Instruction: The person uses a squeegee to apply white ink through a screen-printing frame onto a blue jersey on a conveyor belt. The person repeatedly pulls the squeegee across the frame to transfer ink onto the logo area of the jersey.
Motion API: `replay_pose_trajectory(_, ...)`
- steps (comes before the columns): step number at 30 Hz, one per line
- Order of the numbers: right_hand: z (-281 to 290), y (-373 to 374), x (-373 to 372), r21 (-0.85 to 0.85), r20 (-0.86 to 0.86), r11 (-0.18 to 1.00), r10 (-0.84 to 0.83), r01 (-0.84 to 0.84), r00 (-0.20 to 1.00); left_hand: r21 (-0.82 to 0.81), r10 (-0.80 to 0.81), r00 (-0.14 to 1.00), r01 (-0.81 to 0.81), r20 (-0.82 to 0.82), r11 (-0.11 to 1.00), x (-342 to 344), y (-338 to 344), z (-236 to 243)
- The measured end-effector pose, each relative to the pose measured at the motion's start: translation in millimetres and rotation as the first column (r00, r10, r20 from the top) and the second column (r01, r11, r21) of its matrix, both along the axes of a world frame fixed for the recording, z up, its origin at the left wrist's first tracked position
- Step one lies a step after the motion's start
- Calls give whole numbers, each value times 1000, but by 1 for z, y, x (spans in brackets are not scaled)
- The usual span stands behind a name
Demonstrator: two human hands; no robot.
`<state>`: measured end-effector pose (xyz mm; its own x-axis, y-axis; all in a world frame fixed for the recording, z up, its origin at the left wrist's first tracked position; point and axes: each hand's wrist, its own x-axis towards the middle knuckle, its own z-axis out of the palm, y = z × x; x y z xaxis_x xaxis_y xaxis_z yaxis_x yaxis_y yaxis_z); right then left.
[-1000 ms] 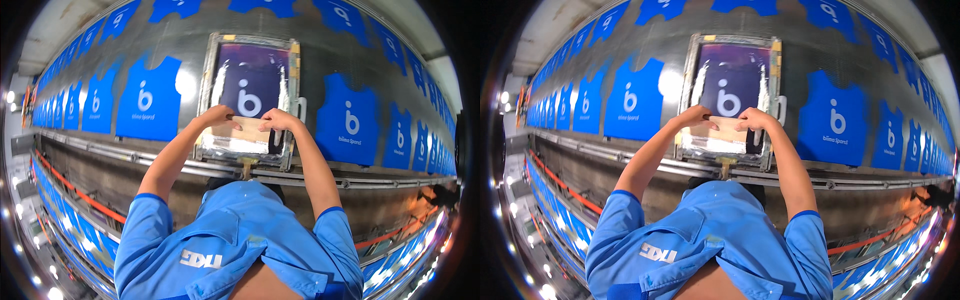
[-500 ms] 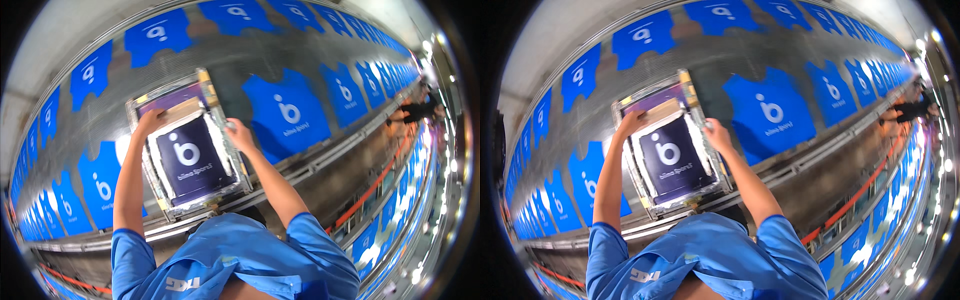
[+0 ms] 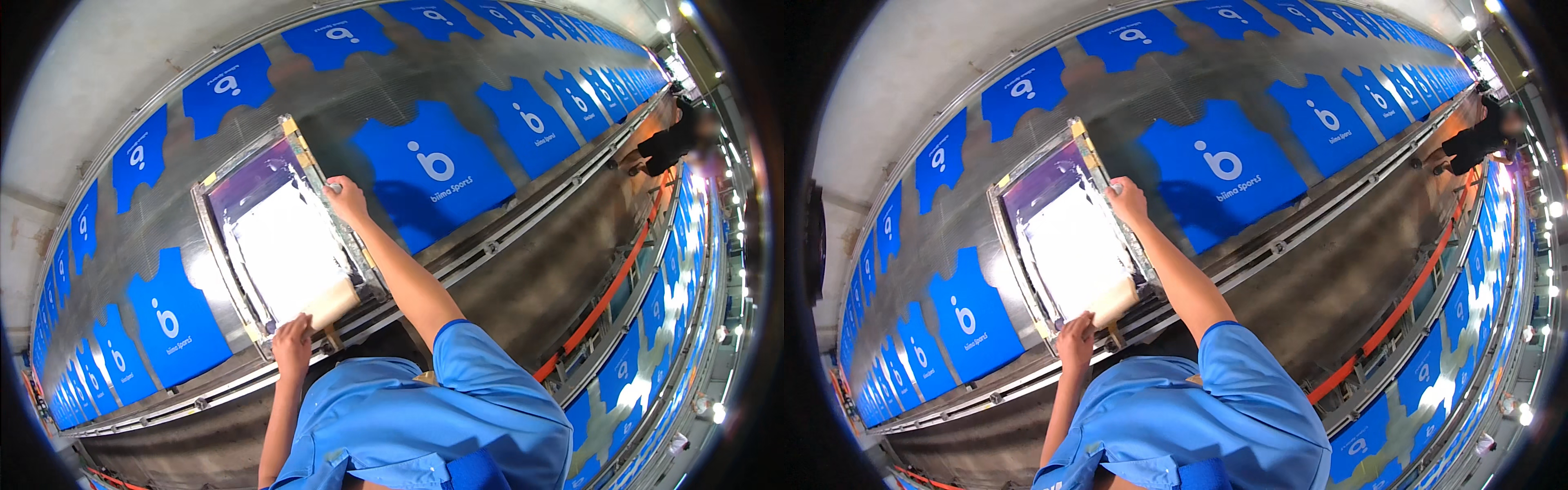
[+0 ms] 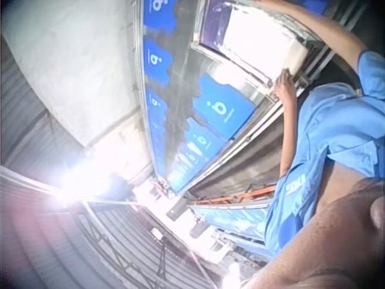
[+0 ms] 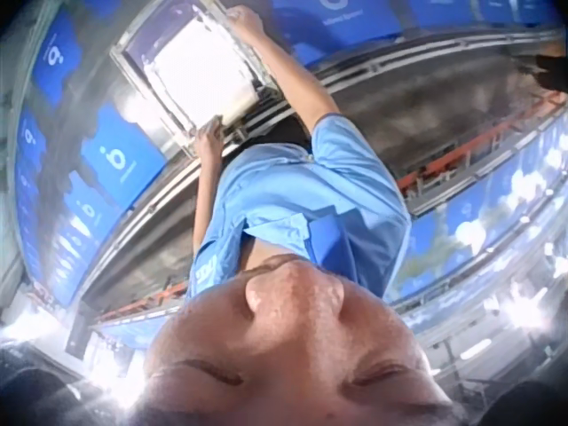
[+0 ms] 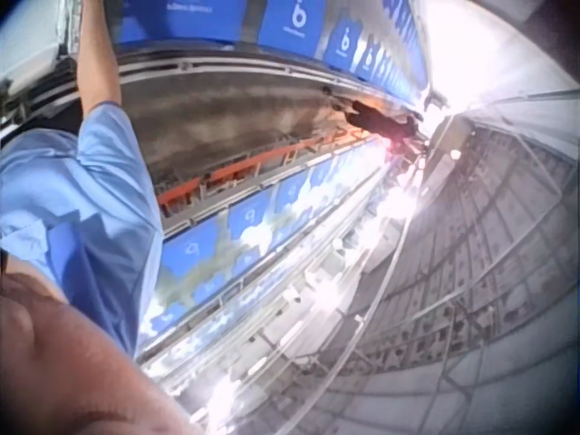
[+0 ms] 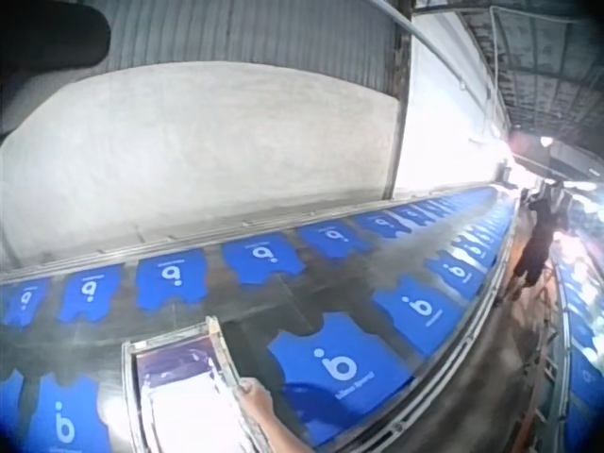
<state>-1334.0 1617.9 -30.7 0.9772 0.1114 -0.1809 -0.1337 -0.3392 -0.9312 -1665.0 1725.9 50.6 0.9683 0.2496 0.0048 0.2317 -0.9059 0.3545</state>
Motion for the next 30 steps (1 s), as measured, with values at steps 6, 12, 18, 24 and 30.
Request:
replay_pose_trajectory(6, 45, 35, -37, -129, 105, 984, -112, 125, 988, -105, 21, 994, -33, -109, 994, -23, 38, 37)
replay_pose_trajectory(12, 31, 180, -136, 123, 162, 990, -82, 62, 983, -70, 146, 973, -161, -178, 985, -104, 181, 60)
replay_pose_trajectory(18, 46, 298, -237, 195, 115, 980, -71, 48, 991, -114, 143, 960, -174, -241, 978, -193, 321, 72)
replay_pose_trajectory(24, 65, 354, -292, 166, 109, 985, -67, 48, 992, -147, 25, 976, -57, -214, 987, -237, 392, 85)
replay_pose_trajectory(30, 70, 380, -310, 162, 91, 987, -28, 13, 995, 44, 62, 984, -55, -170, 998, -266, 421, 86)
